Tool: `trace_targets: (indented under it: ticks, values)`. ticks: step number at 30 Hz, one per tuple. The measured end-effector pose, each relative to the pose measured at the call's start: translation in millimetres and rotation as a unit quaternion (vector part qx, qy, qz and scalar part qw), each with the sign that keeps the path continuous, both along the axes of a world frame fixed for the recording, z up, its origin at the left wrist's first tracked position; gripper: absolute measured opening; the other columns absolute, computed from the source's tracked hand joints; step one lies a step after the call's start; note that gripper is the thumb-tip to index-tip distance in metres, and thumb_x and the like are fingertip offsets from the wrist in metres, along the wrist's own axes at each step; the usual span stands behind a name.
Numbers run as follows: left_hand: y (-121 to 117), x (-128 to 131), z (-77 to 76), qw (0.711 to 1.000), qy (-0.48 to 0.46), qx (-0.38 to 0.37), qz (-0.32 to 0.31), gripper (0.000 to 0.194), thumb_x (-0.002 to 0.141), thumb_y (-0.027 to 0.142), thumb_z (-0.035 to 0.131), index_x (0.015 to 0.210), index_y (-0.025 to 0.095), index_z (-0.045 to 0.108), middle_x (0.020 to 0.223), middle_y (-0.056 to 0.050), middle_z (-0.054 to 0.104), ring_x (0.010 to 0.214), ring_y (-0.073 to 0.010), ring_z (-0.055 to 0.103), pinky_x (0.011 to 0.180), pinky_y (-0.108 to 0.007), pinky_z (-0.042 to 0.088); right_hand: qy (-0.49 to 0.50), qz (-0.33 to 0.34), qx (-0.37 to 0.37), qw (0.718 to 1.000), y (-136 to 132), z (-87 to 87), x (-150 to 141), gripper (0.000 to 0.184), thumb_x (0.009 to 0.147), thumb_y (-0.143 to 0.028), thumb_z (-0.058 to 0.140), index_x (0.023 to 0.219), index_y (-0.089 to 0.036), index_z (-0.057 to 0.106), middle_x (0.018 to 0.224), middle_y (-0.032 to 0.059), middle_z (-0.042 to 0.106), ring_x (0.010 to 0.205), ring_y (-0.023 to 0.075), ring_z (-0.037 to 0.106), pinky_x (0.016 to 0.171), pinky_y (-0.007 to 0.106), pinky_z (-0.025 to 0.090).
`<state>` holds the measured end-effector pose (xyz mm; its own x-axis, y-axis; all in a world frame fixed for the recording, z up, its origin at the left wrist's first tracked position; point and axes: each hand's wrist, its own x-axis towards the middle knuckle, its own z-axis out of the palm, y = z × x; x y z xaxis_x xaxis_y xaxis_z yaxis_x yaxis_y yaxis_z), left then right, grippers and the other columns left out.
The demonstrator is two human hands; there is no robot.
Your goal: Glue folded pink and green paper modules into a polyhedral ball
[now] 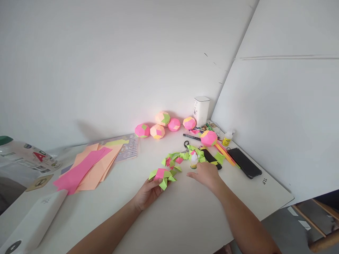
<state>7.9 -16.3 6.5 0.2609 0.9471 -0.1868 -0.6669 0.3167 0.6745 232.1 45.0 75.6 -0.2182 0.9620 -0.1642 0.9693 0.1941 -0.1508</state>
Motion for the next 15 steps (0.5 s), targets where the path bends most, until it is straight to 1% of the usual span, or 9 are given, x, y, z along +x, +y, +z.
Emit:
trace_targets:
  ticks: [1,3,6,7,9,11,12,13,15]
  values:
    - [0.0,0.1,0.5,1.000,0.002,-0.001,0.001,0.031,0.075,0.017,0.067,0.106,0.015,0.064,0.108,-0.011,0.069,0.106,-0.0267,0.061,0.099,-0.042,0.043,0.004,-0.021,0.009,1.000,2.8,-0.7,1.3,0.040,0.074,-0.058,0.059,0.075,-0.018,0.057,0.074,0.0070,0.064,0.069,0.0242,0.062,0.052,0.027,0.033]
    - [0.0,0.4,1.6,1.000,0.004,-0.003,0.001,0.028,0.074,0.017,0.067,0.102,0.014,0.065,0.109,-0.011,0.069,0.108,-0.0275,0.060,0.100,-0.042,0.043,0.037,-0.063,0.034,0.997,7.7,-6.8,1.0,0.045,0.072,-0.056,0.062,0.092,-0.017,0.055,0.085,0.0083,0.065,0.077,0.0259,0.063,0.055,0.028,0.036]
    - [-0.1,0.5,2.2,1.000,0.001,-0.007,-0.004,0.029,0.074,0.018,0.067,0.102,0.013,0.065,0.110,-0.012,0.068,0.109,-0.0285,0.059,0.100,-0.042,0.042,0.083,-0.115,0.073,0.987,15.0,-24.2,-2.9,0.044,0.072,-0.048,0.065,0.098,-0.015,0.051,0.094,0.0115,0.063,0.088,0.0280,0.062,0.060,0.029,0.040]
    - [-0.2,0.5,2.0,1.000,-0.002,-0.009,-0.005,0.029,0.074,0.018,0.067,0.102,0.012,0.065,0.109,-0.013,0.069,0.108,-0.0287,0.060,0.100,-0.042,0.042,0.109,-0.111,0.085,0.984,17.7,-31.1,-4.0,0.043,0.073,-0.046,0.065,0.099,-0.016,0.050,0.098,0.0122,0.062,0.092,0.0281,0.061,0.062,0.030,0.041]
    - [-0.5,0.5,1.6,1.000,-0.006,-0.013,-0.009,0.029,0.075,0.018,0.066,0.104,0.012,0.065,0.109,-0.013,0.069,0.107,-0.0288,0.061,0.101,-0.042,0.041,0.183,-0.086,0.104,0.974,23.3,-44.0,-5.5,0.038,0.073,-0.039,0.066,0.100,-0.018,0.051,0.099,0.0115,0.062,0.095,0.0278,0.059,0.067,0.031,0.044]
    - [-0.8,0.9,1.7,1.000,-0.008,-0.014,-0.009,0.029,0.076,0.018,0.066,0.104,0.012,0.065,0.109,-0.014,0.069,0.107,-0.0286,0.061,0.101,-0.042,0.041,0.256,-0.064,0.128,0.956,27.3,-53.0,-6.4,0.026,0.075,-0.033,0.063,0.095,-0.019,0.053,0.090,0.0087,0.063,0.090,0.0268,0.060,0.069,0.034,0.046]
    - [-1.0,1.2,2.0,1.000,-0.009,-0.014,-0.007,0.029,0.076,0.017,0.066,0.104,0.012,0.065,0.109,-0.013,0.069,0.107,-0.0286,0.061,0.100,-0.042,0.042,0.286,-0.045,0.141,0.947,27.7,-55.2,-6.8,0.023,0.075,-0.031,0.062,0.092,-0.019,0.054,0.086,0.0073,0.063,0.087,0.0268,0.060,0.071,0.037,0.047]
    - [-1.2,1.7,2.5,1.000,-0.008,-0.015,-0.004,0.028,0.075,0.017,0.066,0.103,0.012,0.065,0.108,-0.013,0.069,0.107,-0.0284,0.061,0.100,-0.042,0.042,0.311,-0.011,0.153,0.938,26.8,-55.7,-7.2,0.021,0.076,-0.031,0.062,0.091,-0.019,0.055,0.085,0.0072,0.062,0.087,0.0270,0.060,0.073,0.038,0.047]
    - [-1.5,2.7,3.5,1.000,-0.008,-0.016,-0.001,0.028,0.075,0.017,0.067,0.102,0.012,0.065,0.108,-0.013,0.069,0.106,-0.0281,0.061,0.099,-0.041,0.043,0.326,0.046,0.157,0.931,20.3,-52.3,-8.0,0.023,0.075,-0.031,0.063,0.094,-0.020,0.055,0.095,0.0079,0.062,0.096,0.0267,0.058,0.082,0.039,0.046]
